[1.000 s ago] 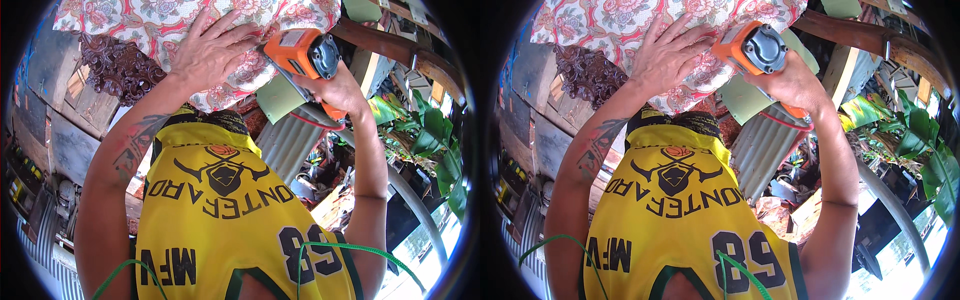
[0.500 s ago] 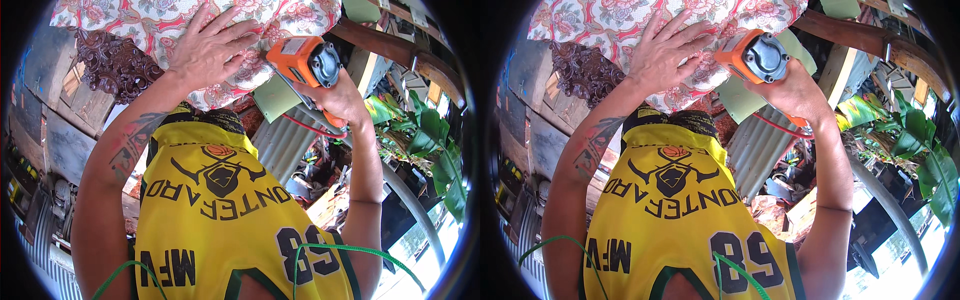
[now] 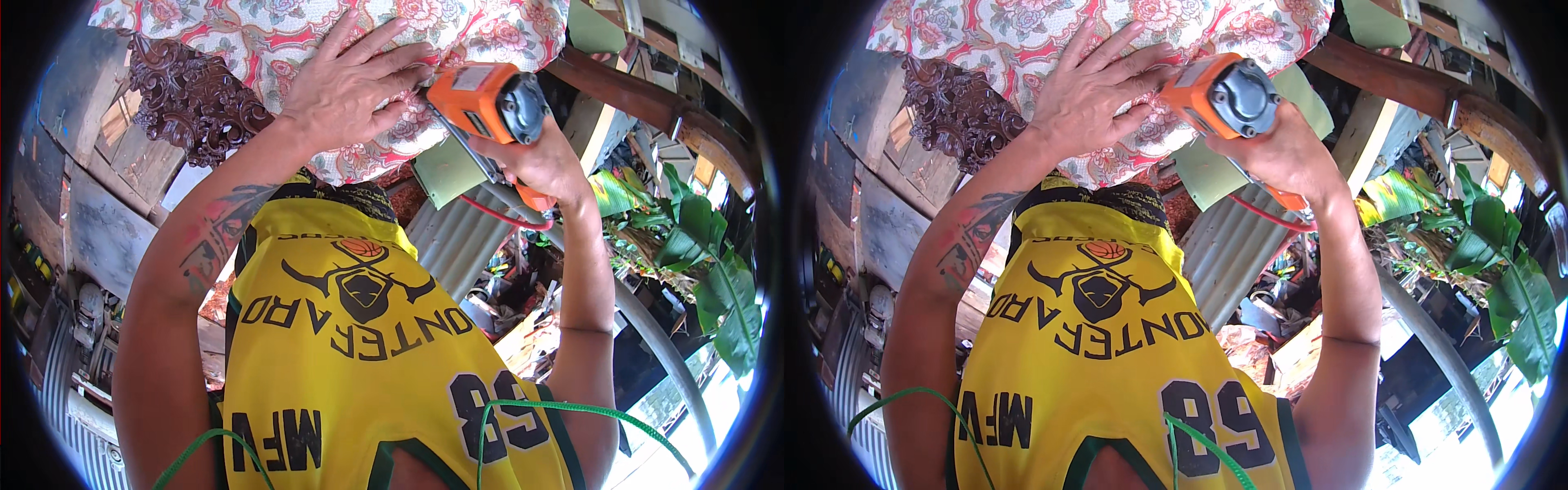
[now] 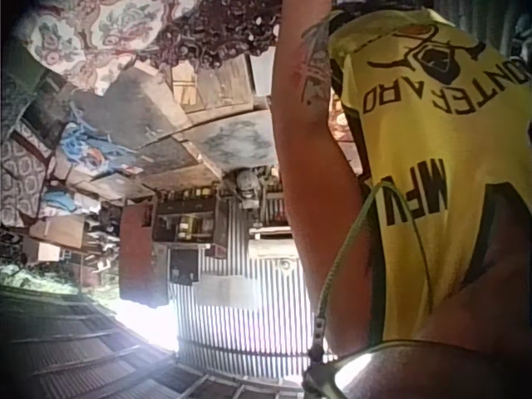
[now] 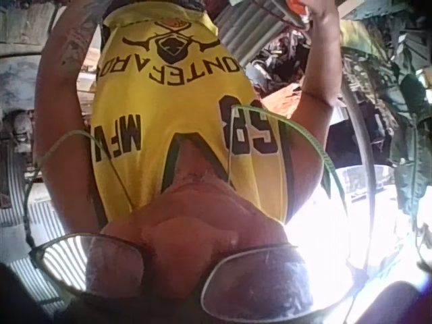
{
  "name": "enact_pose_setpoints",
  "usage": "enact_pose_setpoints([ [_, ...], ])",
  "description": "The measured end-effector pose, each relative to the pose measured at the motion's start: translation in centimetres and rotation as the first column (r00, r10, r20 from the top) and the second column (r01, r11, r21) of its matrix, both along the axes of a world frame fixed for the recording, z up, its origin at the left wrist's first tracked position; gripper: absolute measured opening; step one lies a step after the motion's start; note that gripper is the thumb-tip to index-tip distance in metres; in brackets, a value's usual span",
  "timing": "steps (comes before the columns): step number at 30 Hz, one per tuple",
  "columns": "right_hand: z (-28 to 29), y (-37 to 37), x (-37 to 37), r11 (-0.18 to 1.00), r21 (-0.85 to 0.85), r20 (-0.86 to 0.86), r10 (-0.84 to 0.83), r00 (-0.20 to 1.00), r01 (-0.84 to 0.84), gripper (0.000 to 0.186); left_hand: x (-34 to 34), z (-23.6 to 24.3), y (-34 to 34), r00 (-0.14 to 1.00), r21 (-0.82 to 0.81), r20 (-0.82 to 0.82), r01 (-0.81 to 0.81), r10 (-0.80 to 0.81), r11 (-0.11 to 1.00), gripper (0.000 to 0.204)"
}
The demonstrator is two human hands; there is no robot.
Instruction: Attaching floral fabric to a carved wooden chair frame using a pneumatic staple gun.
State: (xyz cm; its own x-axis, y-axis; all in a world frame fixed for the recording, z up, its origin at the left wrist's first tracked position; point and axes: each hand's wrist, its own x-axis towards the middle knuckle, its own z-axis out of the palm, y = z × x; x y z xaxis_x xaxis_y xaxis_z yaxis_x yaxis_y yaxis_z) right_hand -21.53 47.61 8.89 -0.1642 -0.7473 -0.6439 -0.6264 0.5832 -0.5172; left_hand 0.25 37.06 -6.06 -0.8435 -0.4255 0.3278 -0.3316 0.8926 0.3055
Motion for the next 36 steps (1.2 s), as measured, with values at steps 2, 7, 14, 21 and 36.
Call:
enact_pose_setpoints([
  [2,0.6,0.0,-0.1,0.985,0.118,-0.064,-0.117,0.991,0.124,0.04,0.1,0.0,0.1,1.0,0.01,-0.011,0.005,-0.005,1.0,0.045],
  [7,0.6,0.1,-0.2,0.979,0.118,-0.057,-0.158,0.986,0.164,0.037,0.0,0.0,0.0,1.0,0.002,0.002,-0.002,0.002,1.0,0.049],
  [14,-0.6,-0.3,-0.5,0.99,0.079,-0.037,-0.116,0.993,0.119,0.037,-0.1,0.1,-0.1,0.998,0.017,-0.057,0.009,-0.008,1.0,0.046],
  [21,-0.2,-1.1,-0.4,0.986,0.148,-0.063,-0.063,0.996,0.072,0.041,0.2,-0.1,-0.8,0.993,0.098,0.045,0.101,-0.106,0.99,0.049],
  [36,-1.1,-1.4,0.2,0.992,0.057,-0.101,0.117,0.988,-0.112,0.045,0.5,0.2,-0.9,0.992,0.138,0.041,0.114,-0.121,0.984,0.048],
])
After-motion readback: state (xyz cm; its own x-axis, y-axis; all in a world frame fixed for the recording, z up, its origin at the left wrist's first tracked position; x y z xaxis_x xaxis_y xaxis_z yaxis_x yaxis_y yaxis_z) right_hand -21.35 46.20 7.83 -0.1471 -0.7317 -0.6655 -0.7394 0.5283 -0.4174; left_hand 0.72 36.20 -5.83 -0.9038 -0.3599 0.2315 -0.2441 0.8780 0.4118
